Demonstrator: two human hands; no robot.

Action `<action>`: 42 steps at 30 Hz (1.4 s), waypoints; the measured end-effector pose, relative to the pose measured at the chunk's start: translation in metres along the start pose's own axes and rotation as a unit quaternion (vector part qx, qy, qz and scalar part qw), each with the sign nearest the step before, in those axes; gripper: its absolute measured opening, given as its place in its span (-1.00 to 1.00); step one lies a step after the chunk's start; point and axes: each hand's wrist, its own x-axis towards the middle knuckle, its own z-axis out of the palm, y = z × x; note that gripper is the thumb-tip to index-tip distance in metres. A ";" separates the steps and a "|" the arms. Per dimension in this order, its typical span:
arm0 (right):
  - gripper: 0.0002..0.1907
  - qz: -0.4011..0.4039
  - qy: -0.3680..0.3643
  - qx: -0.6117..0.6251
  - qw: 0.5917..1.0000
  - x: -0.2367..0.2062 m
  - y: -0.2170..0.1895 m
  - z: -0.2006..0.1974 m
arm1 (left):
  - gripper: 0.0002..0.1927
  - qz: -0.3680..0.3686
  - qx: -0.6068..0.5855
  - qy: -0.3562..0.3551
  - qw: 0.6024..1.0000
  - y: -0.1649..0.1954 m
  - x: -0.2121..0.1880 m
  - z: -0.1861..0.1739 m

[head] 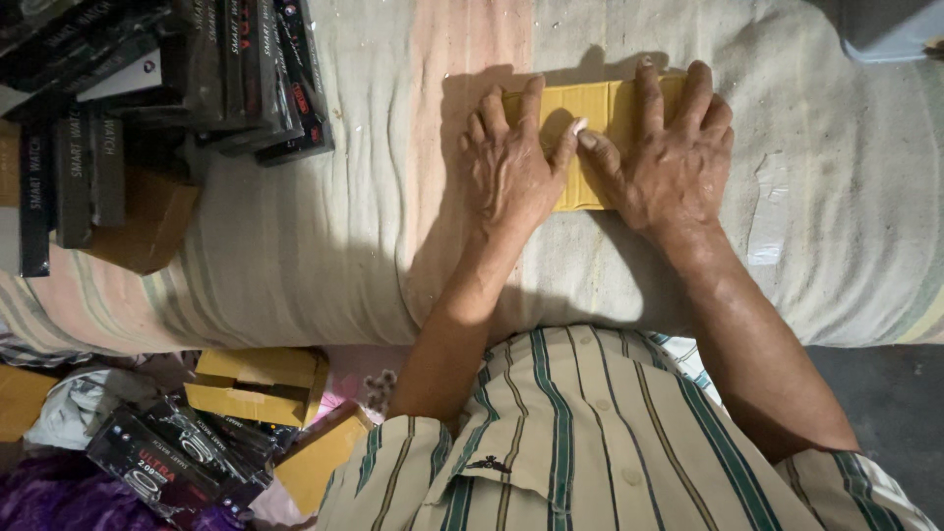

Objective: The person sits on the floor and packs smart watch retail boxes into small yellow cardboard shipping boxes, folds the flaps closed, and seals each box using a hand-held tape dispenser, setting finished boxes aside with other packed boxes.

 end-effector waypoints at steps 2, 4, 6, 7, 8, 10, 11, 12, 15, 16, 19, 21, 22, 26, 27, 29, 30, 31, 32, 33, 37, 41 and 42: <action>-0.26 -0.007 0.016 -0.014 1.000 0.000 -0.001 -0.001 | -0.35 -0.001 0.002 -0.008 1.000 -0.001 0.000 0.000; -0.37 0.004 0.005 0.010 1.000 0.000 -0.001 -0.002 | -0.44 -0.007 -0.021 -0.016 1.000 -0.002 -0.001 0.000; -0.42 0.005 0.008 0.024 1.000 -0.001 -0.001 -0.002 | -0.44 -0.004 -0.034 0.002 0.999 -0.003 -0.002 0.000; -0.42 0.000 0.016 0.025 1.000 -0.001 -0.001 -0.003 | -0.44 -0.002 -0.041 0.011 0.999 -0.003 -0.002 0.000; -0.43 -0.004 0.023 0.025 0.999 -0.002 -0.001 -0.003 | -0.44 0.006 -0.024 0.017 1.000 -0.003 -0.002 -0.001; -0.38 0.003 0.017 0.031 0.999 -0.001 -0.002 -0.003 | -0.41 0.023 0.009 0.028 0.999 -0.003 -0.001 -0.003; -0.35 0.006 0.014 0.033 0.999 0.000 -0.002 -0.004 | -0.43 0.009 -0.003 0.010 1.000 -0.002 -0.001 -0.004; -0.40 0.013 0.011 0.027 0.999 0.000 -0.003 -0.004 | -0.45 -0.004 -0.015 -0.006 1.000 -0.002 -0.001 -0.005; -0.48 0.026 0.003 0.024 0.999 0.002 -0.004 -0.006 | -0.47 -0.013 -0.023 -0.006 1.000 -0.001 0.000 -0.009; -0.47 0.029 -0.003 0.030 0.999 0.002 -0.005 -0.007 | -0.46 -0.011 -0.022 0.001 1.000 -0.001 0.000 -0.010; -0.28 0.019 -0.005 0.008 1.000 0.002 -0.005 -0.009 | -0.36 -0.002 -0.026 -0.002 1.000 -0.001 -0.001 -0.012; -0.25 0.014 0.003 0.002 1.000 0.002 -0.004 -0.008 | -0.38 0.014 -0.018 0.035 0.999 -0.001 -0.002 -0.012; -0.33 0.015 0.012 0.010 1.000 0.001 -0.004 -0.008 | -0.38 0.021 -0.013 0.054 0.998 0.000 -0.003 -0.012; -0.47 0.029 0.016 0.031 0.999 0.000 -0.004 -0.004 | -0.51 -0.012 -0.038 0.030 0.999 0.001 -0.003 -0.013; -0.41 0.018 0.022 0.028 0.999 0.000 -0.004 -0.004 | -0.50 -0.011 -0.032 0.029 0.999 0.002 -0.003 -0.013; -0.26 0.000 0.031 0.020 0.999 0.000 -0.004 -0.005 | -0.48 -0.007 -0.032 0.034 0.999 0.002 -0.002 -0.015; -0.31 0.014 0.018 0.027 0.999 0.001 -0.004 -0.006 | -0.47 -0.003 -0.037 0.042 0.998 0.003 -0.002 -0.016; -0.35 0.029 0.006 0.036 0.999 0.001 -0.005 -0.007 | -0.45 0.001 -0.041 0.050 0.998 0.003 -0.002 -0.017; -0.38 0.042 -0.005 0.045 0.998 0.002 -0.005 -0.008 | -0.48 -0.003 -0.039 0.046 0.998 0.003 -0.002 -0.019; -0.36 0.032 0.000 0.036 0.999 0.002 -0.005 -0.009 | -0.50 -0.008 -0.038 0.042 0.998 0.003 -0.002 -0.020; -0.29 0.028 0.006 0.027 0.999 0.003 -0.006 -0.008 | -0.30 0.019 -0.025 0.052 0.998 0.003 -0.003 -0.021; -0.26 0.061 -0.009 0.083 0.995 0.002 -0.004 -0.007 | -0.46 -0.003 -0.066 0.064 0.996 0.002 -0.003 -0.019; -0.19 0.071 0.004 0.084 0.994 0.002 -0.002 -0.008 | -0.44 0.006 -0.077 0.067 0.995 0.001 -0.003 -0.019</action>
